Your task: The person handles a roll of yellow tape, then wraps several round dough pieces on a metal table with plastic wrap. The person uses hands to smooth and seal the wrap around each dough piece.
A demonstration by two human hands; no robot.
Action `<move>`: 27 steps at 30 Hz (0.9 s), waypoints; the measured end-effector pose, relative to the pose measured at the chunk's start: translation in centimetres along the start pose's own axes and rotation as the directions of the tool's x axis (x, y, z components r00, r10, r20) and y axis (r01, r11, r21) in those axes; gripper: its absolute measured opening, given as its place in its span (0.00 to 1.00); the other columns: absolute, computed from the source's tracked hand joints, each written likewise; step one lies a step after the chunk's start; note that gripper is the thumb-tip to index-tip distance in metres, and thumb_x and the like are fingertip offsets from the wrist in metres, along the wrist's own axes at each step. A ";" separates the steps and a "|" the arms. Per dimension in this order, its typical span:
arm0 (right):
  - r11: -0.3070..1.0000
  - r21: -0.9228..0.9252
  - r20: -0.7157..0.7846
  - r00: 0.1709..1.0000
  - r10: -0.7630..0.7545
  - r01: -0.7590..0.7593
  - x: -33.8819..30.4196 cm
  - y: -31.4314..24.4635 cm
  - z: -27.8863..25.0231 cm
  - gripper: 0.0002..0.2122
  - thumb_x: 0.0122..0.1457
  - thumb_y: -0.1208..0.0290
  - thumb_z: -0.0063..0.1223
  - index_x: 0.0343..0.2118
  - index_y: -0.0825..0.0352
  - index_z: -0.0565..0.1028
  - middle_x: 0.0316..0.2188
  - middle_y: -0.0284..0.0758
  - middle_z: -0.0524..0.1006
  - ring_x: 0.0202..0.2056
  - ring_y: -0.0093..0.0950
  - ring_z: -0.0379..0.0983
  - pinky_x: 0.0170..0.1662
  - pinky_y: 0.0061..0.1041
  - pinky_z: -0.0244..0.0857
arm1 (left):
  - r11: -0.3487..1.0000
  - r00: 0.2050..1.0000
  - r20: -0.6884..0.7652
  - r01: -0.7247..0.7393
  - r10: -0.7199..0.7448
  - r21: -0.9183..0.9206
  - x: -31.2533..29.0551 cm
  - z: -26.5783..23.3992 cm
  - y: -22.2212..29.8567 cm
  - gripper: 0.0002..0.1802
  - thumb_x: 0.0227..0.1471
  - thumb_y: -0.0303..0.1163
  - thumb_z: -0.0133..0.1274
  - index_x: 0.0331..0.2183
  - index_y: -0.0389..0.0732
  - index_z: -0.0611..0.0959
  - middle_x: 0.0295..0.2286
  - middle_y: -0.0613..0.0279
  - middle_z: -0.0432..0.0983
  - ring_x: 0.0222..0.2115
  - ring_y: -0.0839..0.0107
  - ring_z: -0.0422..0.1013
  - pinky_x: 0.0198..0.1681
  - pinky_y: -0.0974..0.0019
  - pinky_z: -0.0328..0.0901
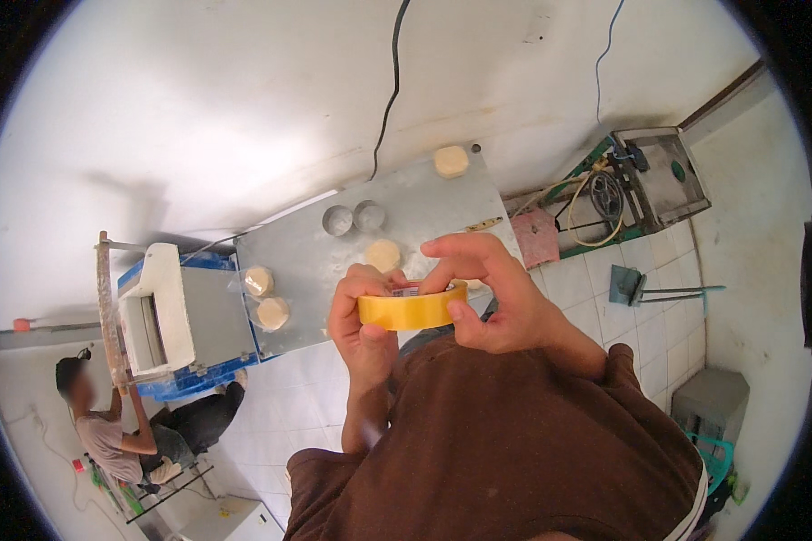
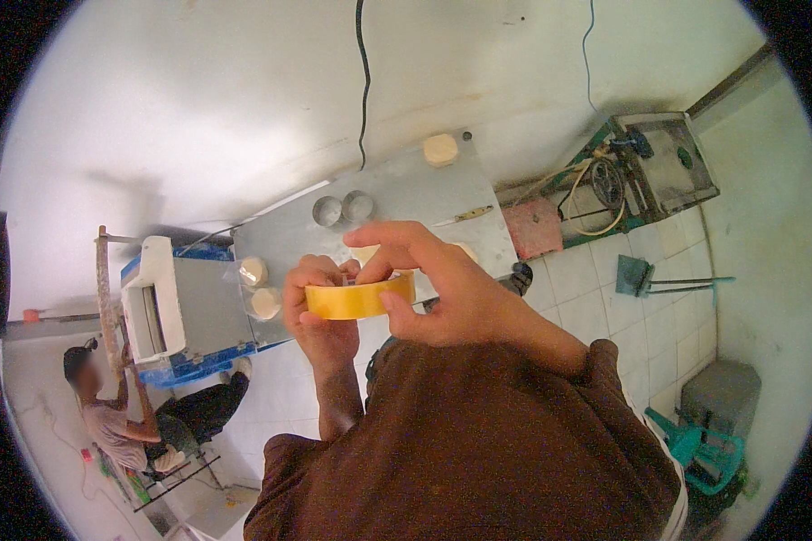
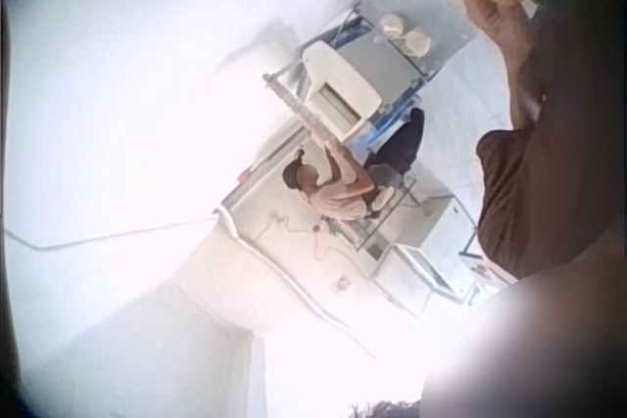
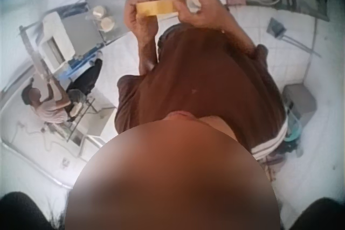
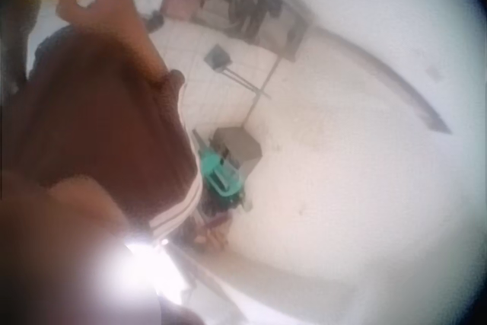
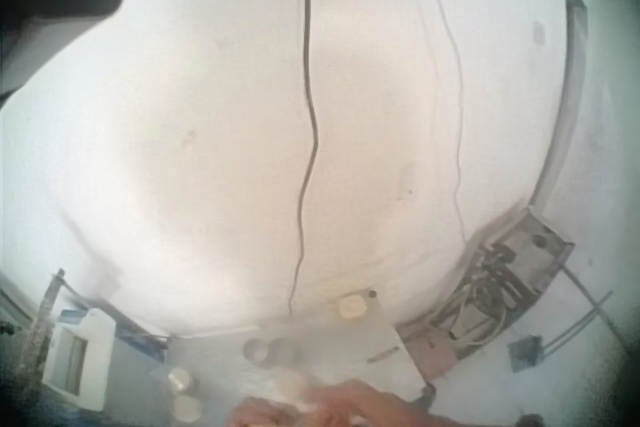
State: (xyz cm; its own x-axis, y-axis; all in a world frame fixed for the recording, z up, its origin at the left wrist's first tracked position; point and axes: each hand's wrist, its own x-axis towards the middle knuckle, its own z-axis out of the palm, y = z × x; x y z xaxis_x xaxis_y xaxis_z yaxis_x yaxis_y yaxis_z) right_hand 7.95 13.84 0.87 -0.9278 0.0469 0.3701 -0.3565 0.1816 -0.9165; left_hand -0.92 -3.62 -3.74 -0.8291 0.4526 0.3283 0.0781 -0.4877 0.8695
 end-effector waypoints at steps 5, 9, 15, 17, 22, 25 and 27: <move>0.996 0.078 0.019 0.999 -0.038 0.036 0.0 0.3 0.4 0.30 0.57 0.84 0.53 0.65 0.69 0.62 0.40 0.36 0.81 0.51 0.28 0.79 0.61 0.32 0.66 | 0.978 0.996 -0.066 0.052 -0.067 -0.203 -0.3 -0.2 -0.5 0.31 0.58 0.66 0.57 0.34 0.45 0.73 0.30 0.69 0.61 0.32 0.73 0.59 0.43 0.56 0.62; 0.995 0.095 0.050 0.999 -0.021 0.016 -0.2 0.6 0.8 0.30 0.57 0.84 0.53 0.65 0.69 0.61 0.43 0.37 0.80 0.52 0.28 0.78 0.61 0.33 0.66 | 0.868 0.997 -0.035 0.040 -0.066 -0.494 0.2 -1.0 -0.3 0.30 0.61 0.65 0.54 0.34 0.46 0.73 0.30 0.69 0.60 0.33 0.73 0.57 0.41 0.57 0.61; 0.991 0.122 0.015 0.998 -0.059 0.056 -0.5 0.9 1.7 0.30 0.56 0.86 0.52 0.64 0.71 0.62 0.46 0.38 0.77 0.51 0.27 0.78 0.63 0.35 0.65 | 0.752 0.990 -0.019 0.097 -0.143 -0.653 -0.2 -0.4 -0.2 0.29 0.65 0.63 0.51 0.36 0.44 0.74 0.31 0.69 0.61 0.32 0.73 0.56 0.37 0.64 0.59; 0.991 0.123 -0.006 0.999 -0.053 0.054 -0.4 1.1 2.0 0.30 0.56 0.86 0.52 0.64 0.71 0.62 0.45 0.37 0.76 0.49 0.27 0.78 0.63 0.34 0.65 | 0.736 0.979 -0.036 0.125 -0.199 -0.666 -0.3 -0.4 -0.2 0.29 0.65 0.65 0.49 0.36 0.45 0.74 0.30 0.70 0.61 0.32 0.73 0.57 0.38 0.63 0.59; 0.991 0.132 -0.029 0.999 -0.019 0.023 -0.4 0.8 2.3 0.28 0.57 0.85 0.50 0.63 0.72 0.62 0.43 0.38 0.76 0.46 0.27 0.77 0.61 0.32 0.66 | 0.662 0.969 0.016 0.181 -0.247 -0.727 -0.5 -0.3 -0.7 0.29 0.66 0.65 0.46 0.35 0.47 0.72 0.30 0.71 0.60 0.33 0.74 0.57 0.40 0.62 0.58; 0.989 0.149 -0.023 1.000 0.004 -0.001 -0.4 0.6 2.3 0.27 0.59 0.82 0.48 0.63 0.72 0.60 0.42 0.40 0.77 0.46 0.27 0.77 0.58 0.30 0.67 | 0.638 0.964 0.017 0.187 -0.264 -0.747 -0.7 -0.1 -1.1 0.28 0.69 0.63 0.43 0.35 0.46 0.71 0.30 0.71 0.60 0.32 0.75 0.56 0.39 0.66 0.57; 0.986 0.165 -0.037 0.999 0.021 -0.014 -0.5 0.4 2.6 0.26 0.60 0.82 0.48 0.63 0.72 0.61 0.42 0.40 0.77 0.46 0.27 0.77 0.57 0.30 0.67 | 0.638 0.962 0.011 0.189 -0.271 -0.746 -0.7 -0.1 -1.2 0.28 0.69 0.63 0.41 0.35 0.46 0.71 0.30 0.71 0.60 0.32 0.75 0.56 0.39 0.67 0.57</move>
State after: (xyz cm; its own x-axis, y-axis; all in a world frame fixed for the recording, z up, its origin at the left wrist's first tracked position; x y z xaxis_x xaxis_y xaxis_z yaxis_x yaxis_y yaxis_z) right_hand 7.93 11.33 -0.08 -0.9302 0.0875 0.3564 -0.3564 0.0162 -0.9342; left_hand -0.48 -3.41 -5.04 -0.8130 0.5762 0.0841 -0.5198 -0.7832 0.3413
